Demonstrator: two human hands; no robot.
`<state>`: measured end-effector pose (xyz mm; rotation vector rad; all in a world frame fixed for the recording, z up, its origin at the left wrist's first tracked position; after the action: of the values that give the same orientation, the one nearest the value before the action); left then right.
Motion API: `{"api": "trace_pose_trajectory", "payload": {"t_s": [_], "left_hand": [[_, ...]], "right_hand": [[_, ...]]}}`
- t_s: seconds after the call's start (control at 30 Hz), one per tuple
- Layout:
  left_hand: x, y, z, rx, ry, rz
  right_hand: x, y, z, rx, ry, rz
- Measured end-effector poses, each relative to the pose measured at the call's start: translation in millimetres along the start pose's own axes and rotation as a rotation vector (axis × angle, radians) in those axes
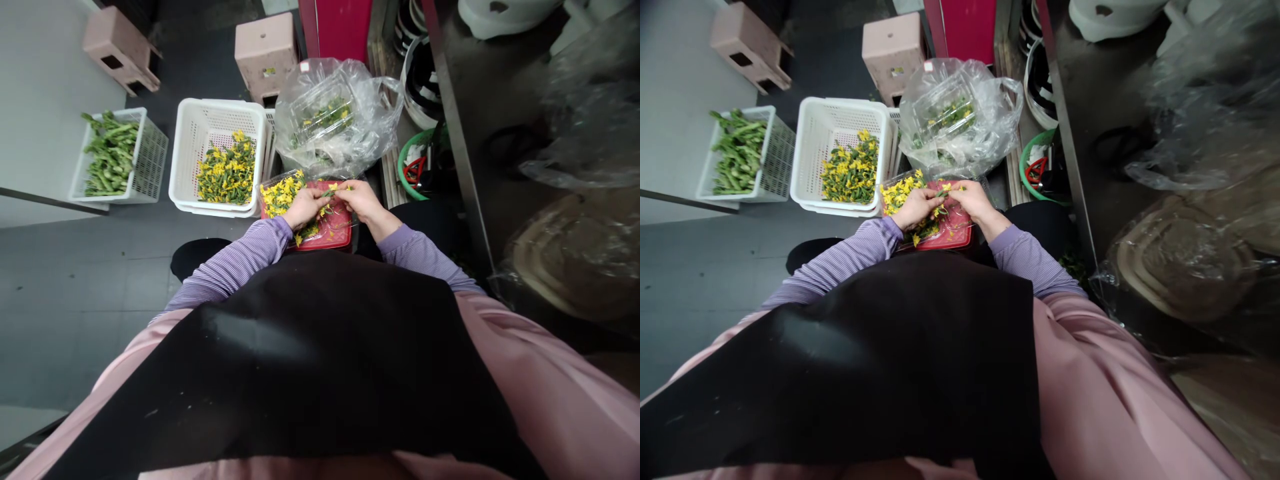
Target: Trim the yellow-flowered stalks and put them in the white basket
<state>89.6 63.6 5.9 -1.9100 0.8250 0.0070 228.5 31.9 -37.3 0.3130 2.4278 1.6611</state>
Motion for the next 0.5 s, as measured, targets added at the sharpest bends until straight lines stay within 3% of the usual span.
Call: {"api": "trace_pose_trajectory", "payload": {"t_s": [0.13, 0.23, 0.33, 0.5], "left_hand": [[-0.9, -0.7, 4.6, 0.025, -0.014, -0.011], [-2.4, 2.5, 11.2, 0.044, -0.042, -0.088], [-1.8, 8.7, 16.3, 0.015, -0.052, -0.155], [6.5, 11.8, 14.0, -0.049, 0.009, -0.241]], "right_hand": [[-10.1, 9.7, 5.3, -0.194, -0.106, -0.322], [-17.4, 5.4, 11.1, -0.175, -0.127, -0.374], [-18.8, -0.4, 12.0, -0.103, -0.127, -0.25], [0.1, -2.2, -0.7, -0.003, -0.051, 0.061]]}}
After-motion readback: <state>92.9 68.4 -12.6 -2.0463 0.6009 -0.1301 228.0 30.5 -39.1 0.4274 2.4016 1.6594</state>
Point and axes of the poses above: each hand's wrist, its own z-axis towards the middle knuckle, its own x-axis out of the palm, y = z × x, the point moved 6 cm from there along z, towards the middle knuckle, and after that the axes turned 1 degree about -x, right-handed, at the moved point
